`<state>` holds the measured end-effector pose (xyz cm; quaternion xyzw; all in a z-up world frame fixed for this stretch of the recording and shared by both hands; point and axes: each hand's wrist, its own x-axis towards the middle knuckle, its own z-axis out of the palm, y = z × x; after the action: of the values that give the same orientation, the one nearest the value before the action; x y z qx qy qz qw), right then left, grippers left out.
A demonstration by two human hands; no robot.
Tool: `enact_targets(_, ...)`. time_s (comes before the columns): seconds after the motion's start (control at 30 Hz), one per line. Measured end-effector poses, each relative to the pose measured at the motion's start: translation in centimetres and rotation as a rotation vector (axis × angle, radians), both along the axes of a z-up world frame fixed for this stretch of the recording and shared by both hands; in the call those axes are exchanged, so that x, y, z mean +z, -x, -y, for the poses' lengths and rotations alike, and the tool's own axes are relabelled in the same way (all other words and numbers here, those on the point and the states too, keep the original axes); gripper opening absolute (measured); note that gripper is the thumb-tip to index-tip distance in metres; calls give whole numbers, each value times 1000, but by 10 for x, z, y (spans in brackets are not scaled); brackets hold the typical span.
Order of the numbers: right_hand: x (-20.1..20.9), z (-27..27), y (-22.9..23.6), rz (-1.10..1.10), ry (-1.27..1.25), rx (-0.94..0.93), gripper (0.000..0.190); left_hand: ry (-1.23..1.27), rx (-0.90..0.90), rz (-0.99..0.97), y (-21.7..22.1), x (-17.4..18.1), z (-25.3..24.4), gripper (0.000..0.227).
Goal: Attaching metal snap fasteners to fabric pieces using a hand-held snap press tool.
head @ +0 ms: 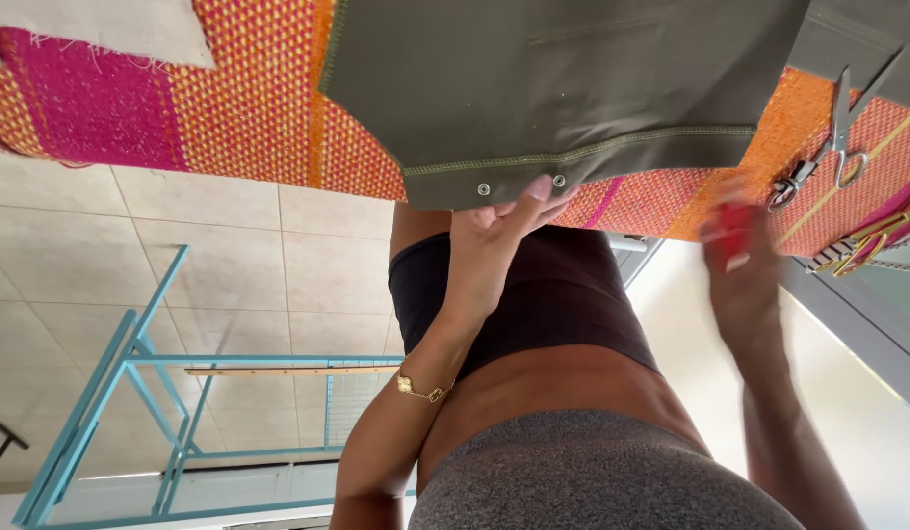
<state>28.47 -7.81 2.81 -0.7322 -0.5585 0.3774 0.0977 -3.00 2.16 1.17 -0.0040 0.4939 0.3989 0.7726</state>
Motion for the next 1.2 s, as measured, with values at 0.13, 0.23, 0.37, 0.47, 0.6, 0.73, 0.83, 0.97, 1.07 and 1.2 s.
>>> enact_targets(0.13, 5, -42, -30, 406, -294, 151, 32, 17, 12, -101, -14, 3, 1, 29)
enact_targets(0.23, -21, -31, -72, 591, -157, -26, 60, 32, 20, -160, -20, 4, 0, 30)
enact_targets(0.37, -46, 0, -112, 633, -57, -109, 77, 30, 67, -166, -26, 0, 7, 17)
enact_targets(0.47, -45, 8, -114, 617, 24, -171, 82, 12, 46, -182, -26, 1, 6, 12)
enact_targets(0.6, 10, -60, -28, 435, -292, -40, 47, 18, -59, -204, -21, 7, -1, 21)
enact_targets(0.73, 10, -77, 30, 570, -602, 79, 42, -19, -4, -146, -20, 1, 11, 16)
enact_targets(0.83, -10, -87, 78, -187, -408, 45, 42, -34, -20, -189, -22, 6, 2, 29)
enact_targets(0.97, -20, -91, 121, -123, -441, 384, 38, 21, -3, -256, -26, 9, 1, 30)
enact_targets(1.07, -31, -91, 127, -76, -474, 444, 38, 22, 50, -248, -28, 7, 0, 22)
enact_targets(1.2, -43, -85, 121, -67, -484, 481, 43, 42, 45, -334, -33, 5, 3, 34)
